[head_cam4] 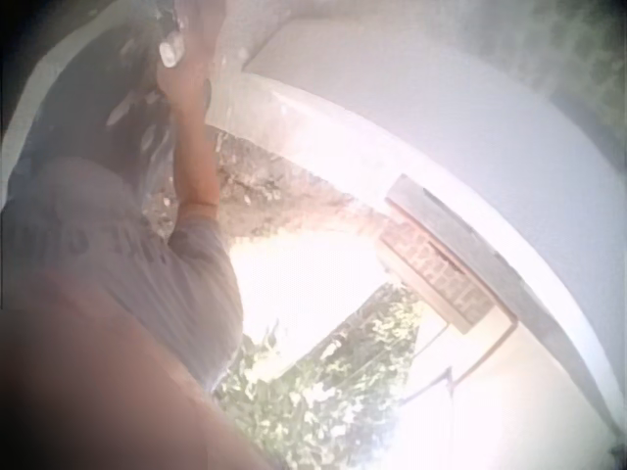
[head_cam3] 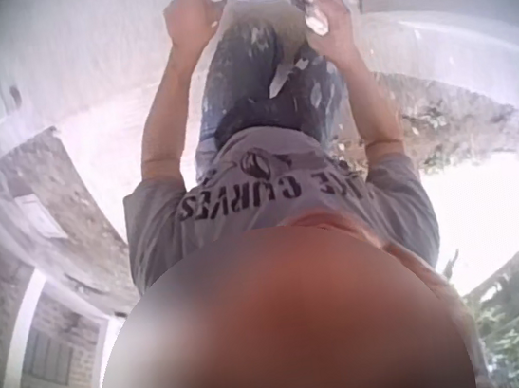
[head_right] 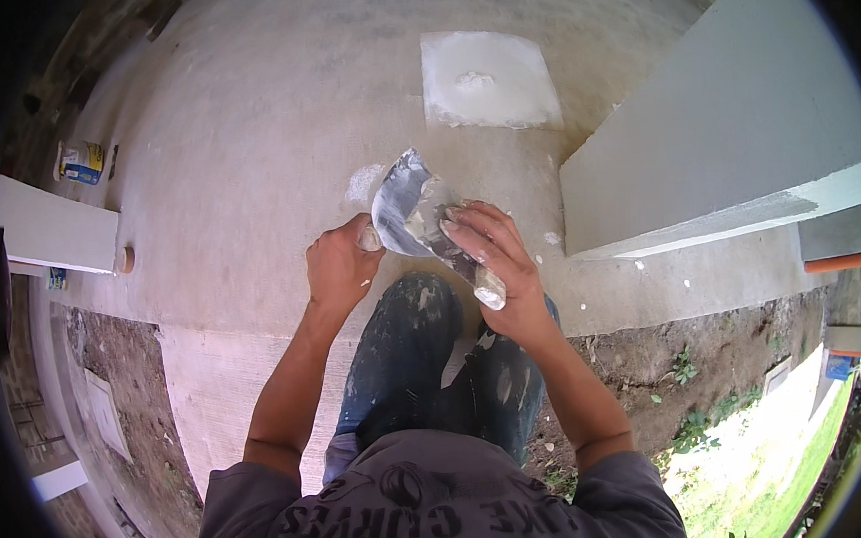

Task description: The person applies white plaster to a vertical column using a trowel and hawk. They repeatedly scoop plaster from the hawk and smooth it onto the column surface, working from lower to higher sections.

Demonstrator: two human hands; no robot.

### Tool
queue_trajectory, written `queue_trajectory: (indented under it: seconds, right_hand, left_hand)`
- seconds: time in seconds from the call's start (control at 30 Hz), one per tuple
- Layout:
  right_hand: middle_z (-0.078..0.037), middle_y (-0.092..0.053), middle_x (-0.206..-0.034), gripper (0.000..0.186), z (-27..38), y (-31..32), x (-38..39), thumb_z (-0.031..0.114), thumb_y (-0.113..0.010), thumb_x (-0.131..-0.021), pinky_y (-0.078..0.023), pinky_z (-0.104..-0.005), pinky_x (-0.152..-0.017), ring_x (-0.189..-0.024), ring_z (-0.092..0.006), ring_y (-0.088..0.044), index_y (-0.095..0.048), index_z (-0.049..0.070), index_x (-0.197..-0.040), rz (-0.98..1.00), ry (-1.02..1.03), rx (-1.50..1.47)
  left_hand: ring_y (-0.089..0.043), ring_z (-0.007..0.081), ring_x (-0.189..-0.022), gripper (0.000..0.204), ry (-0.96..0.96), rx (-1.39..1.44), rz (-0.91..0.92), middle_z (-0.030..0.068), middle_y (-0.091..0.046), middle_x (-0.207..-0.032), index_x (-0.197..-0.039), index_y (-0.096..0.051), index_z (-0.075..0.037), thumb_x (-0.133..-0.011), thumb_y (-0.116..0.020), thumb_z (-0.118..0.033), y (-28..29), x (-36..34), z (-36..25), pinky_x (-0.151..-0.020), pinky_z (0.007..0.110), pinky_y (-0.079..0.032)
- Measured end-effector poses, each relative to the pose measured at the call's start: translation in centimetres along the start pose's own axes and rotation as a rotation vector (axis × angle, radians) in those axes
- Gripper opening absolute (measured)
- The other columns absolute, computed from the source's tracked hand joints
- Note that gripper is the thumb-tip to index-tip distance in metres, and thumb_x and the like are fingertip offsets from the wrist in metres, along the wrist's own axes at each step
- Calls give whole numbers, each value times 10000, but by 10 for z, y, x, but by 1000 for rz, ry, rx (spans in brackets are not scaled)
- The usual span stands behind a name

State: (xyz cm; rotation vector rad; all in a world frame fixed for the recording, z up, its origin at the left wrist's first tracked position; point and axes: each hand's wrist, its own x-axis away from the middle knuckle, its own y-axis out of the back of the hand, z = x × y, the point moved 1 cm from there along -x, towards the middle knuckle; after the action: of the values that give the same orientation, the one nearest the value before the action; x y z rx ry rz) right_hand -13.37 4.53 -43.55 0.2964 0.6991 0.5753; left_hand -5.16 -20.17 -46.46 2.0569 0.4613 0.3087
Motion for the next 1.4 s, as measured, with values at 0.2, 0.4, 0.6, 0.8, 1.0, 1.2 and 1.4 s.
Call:
queue_trajectory:
  seconds: [0.2, 0.4, 0.6, 0.8, 1.0, 1.2, 1.4]
  right_hand:
    - [-77, -646, -1551, 613, -10, -2, 27, 50, -840, -868, -299, -680, -1287, -1472, -391, -563, -758, 196, -1458, 134, 52, 204]
    - [-119, -655, -1531, 671, -56, 8, 45, -134, -732, -832, -445, -501, -1225, -1415, -411, -603, -756, 123, -1451, 142, -11, 348]
    - [-136, -727, -1346, 426, -29, 19, 84, 41, -708, -1063, -525, -375, -1105, -1208, -251, -701, -638, 31, -1483, -234, -636, -132]
    - [-90, -756, -1216, 422, 8, 64, 87, 347, -659, -1157, -561, -333, -1011, -1123, -138, -710, -634, -21, -1364, -593, -825, -894]
    - [-236, -714, -1338, 597, -12, 30, 119, 482, -494, -1177, -475, -460, -1187, -1311, -339, -660, -631, -25, -1460, 31, -950, -203]
    - [-340, -725, -1281, 745, -37, 48, 180, 632, -520, -1142, -521, -506, -1065, -1211, -489, -699, -689, -64, -1347, 91, -796, -65]
    - [-139, -775, -1100, 551, -30, 41, 203, 513, -549, -1171, -624, -445, -896, -1021, -278, -764, -694, -4, -1298, -340, -1179, -534]
  left_hand:
    - [-760, 443, -880, 323, -40, 8, 5, 196, -786, -898, -1212, -789, -145, -908, -837, -246, 19, 31, -16, -799, 519, -593]
    - [-754, 447, -879, 324, -47, 77, 0, 201, -781, -900, -1198, -780, -127, -903, -840, -248, 16, 59, -10, -791, 508, -584]
    - [-744, 450, -847, 295, -49, 129, 9, 213, -771, -864, -1104, -776, -101, -871, -812, -276, 13, 69, -14, -781, 509, -584]
    - [-765, 425, -851, 242, -51, 125, 307, 227, -783, -936, -1097, -776, -43, -911, -856, -177, -5, 104, -32, -775, 419, -578]
    - [-730, 495, -895, 274, -288, 7, 409, 261, -755, -925, -1065, -766, -57, -892, -867, -244, -20, 127, -47, -789, 445, -582]
    - [-771, 429, -909, 254, -253, 98, 388, 236, -787, -978, -1116, -779, -74, -912, -813, -222, -18, 122, -39, -820, 466, -594]
    - [-763, 458, -961, 278, -101, 301, 329, 232, -799, -1015, -1136, -783, -74, -908, -825, -227, -35, 85, -13, -849, 504, -595]
